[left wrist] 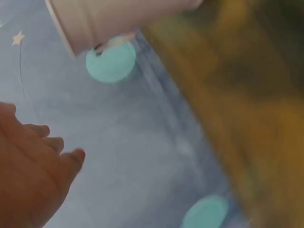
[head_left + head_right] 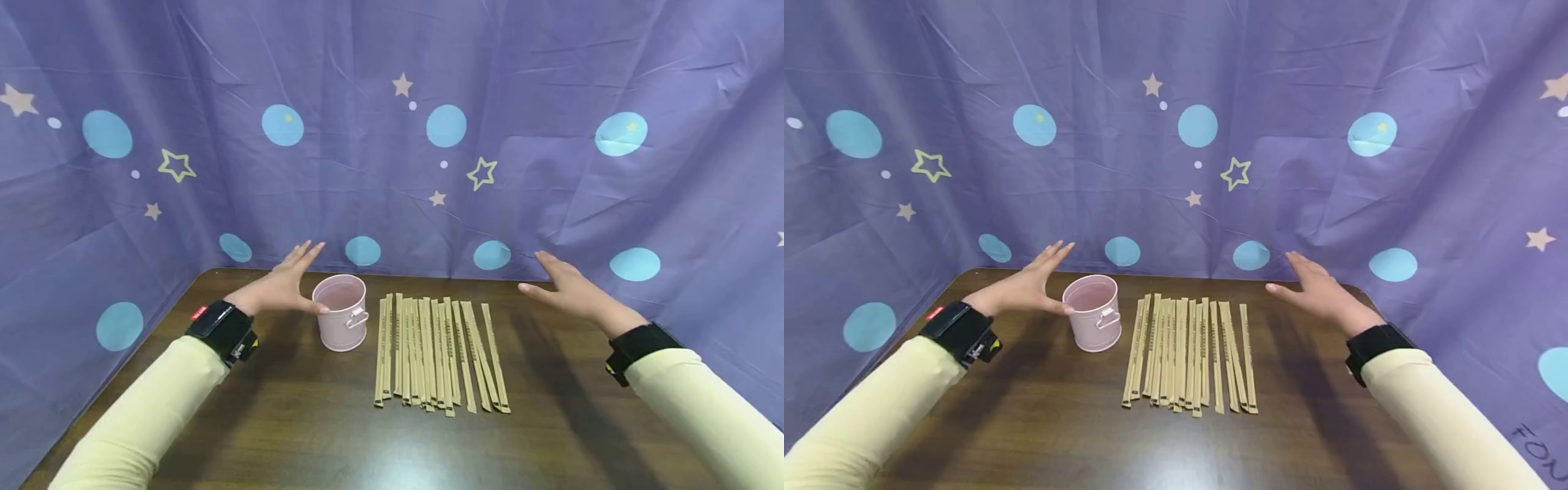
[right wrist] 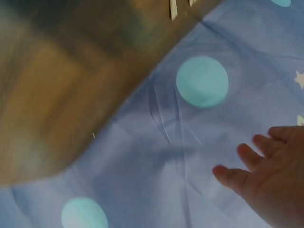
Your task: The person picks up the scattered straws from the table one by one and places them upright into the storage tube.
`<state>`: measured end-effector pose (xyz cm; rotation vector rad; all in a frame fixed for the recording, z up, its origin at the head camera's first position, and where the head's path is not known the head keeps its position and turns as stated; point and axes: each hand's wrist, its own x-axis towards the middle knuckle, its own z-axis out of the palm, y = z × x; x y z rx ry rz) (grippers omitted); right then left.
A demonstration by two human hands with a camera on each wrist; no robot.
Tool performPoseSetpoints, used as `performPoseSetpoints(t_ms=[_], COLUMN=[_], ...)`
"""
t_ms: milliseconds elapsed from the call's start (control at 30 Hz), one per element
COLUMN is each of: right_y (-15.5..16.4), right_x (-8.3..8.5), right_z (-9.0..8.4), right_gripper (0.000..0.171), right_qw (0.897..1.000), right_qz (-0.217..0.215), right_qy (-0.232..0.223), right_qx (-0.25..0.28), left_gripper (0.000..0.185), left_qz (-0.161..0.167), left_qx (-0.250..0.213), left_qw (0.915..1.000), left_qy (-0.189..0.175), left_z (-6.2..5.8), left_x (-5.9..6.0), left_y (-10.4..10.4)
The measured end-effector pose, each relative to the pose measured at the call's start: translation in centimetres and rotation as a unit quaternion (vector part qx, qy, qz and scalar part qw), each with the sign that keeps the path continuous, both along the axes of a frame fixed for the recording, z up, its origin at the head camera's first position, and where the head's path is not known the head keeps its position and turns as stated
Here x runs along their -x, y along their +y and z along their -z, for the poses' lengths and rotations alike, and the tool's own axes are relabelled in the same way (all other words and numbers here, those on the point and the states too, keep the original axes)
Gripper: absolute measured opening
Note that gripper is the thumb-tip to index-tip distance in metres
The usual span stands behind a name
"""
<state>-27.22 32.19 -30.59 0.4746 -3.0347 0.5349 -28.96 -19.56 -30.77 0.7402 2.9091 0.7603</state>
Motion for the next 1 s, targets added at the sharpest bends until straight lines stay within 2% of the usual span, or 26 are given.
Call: performPoseSetpoints(t_ms=[167,300,433,500,533,600,633,733,1000], right_y=[-1.5,-2.6,-3.4,-3.8,-4.0,-4.4,-4.7,-5.3,-6.6], right_x=[1.0,1.7,2.2,2.5,2.7,3.1,3.2,3.7,3.8], right_z=[2.6,5.5,7.5,8.2,8.5,9.2,9.5,10.4,10.9], right_gripper=[0.086,0.081,0.074,0.064,0.051,0.029,0.026,0.045,0.049], right_qw=[0.999,0.998,0.994,0.99,0.988,0.983,0.98,0.976,0.976], right_qz=[0.029,0.05,0.072,0.087,0.096,0.11,0.116,0.127,0.154], right_qy=[-0.016,-0.035,-0.072,-0.088,-0.097,-0.113,-0.121,-0.135,-0.118], right_qx=[0.017,0.024,0.04,0.063,0.073,0.093,0.104,0.111,0.095], left_gripper=[0.134,0.131,0.125,0.122,0.121,0.116,0.115,0.109,0.095], left_qz=[-0.019,-0.047,-0.058,-0.06,-0.059,-0.061,-0.063,-0.069,-0.067], left_qx=[-0.099,-0.157,-0.219,-0.247,-0.259,-0.27,-0.271,-0.266,-0.278], left_qw=[0.994,0.985,0.9712,0.9638,0.9605,0.9574,0.9572,0.9588,0.956], left_qy=[-0.042,-0.055,-0.073,-0.079,-0.083,-0.083,-0.081,-0.074,-0.067], left_z=[3.2,5.7,7.3,7.8,8.0,8.3,8.4,8.8,9.5], left_x=[0.5,0.5,0.6,0.7,0.7,0.8,0.8,0.9,1.1], left_y=[-0.3,0.0,0.5,0.8,0.9,1.2,1.3,1.4,1.4])
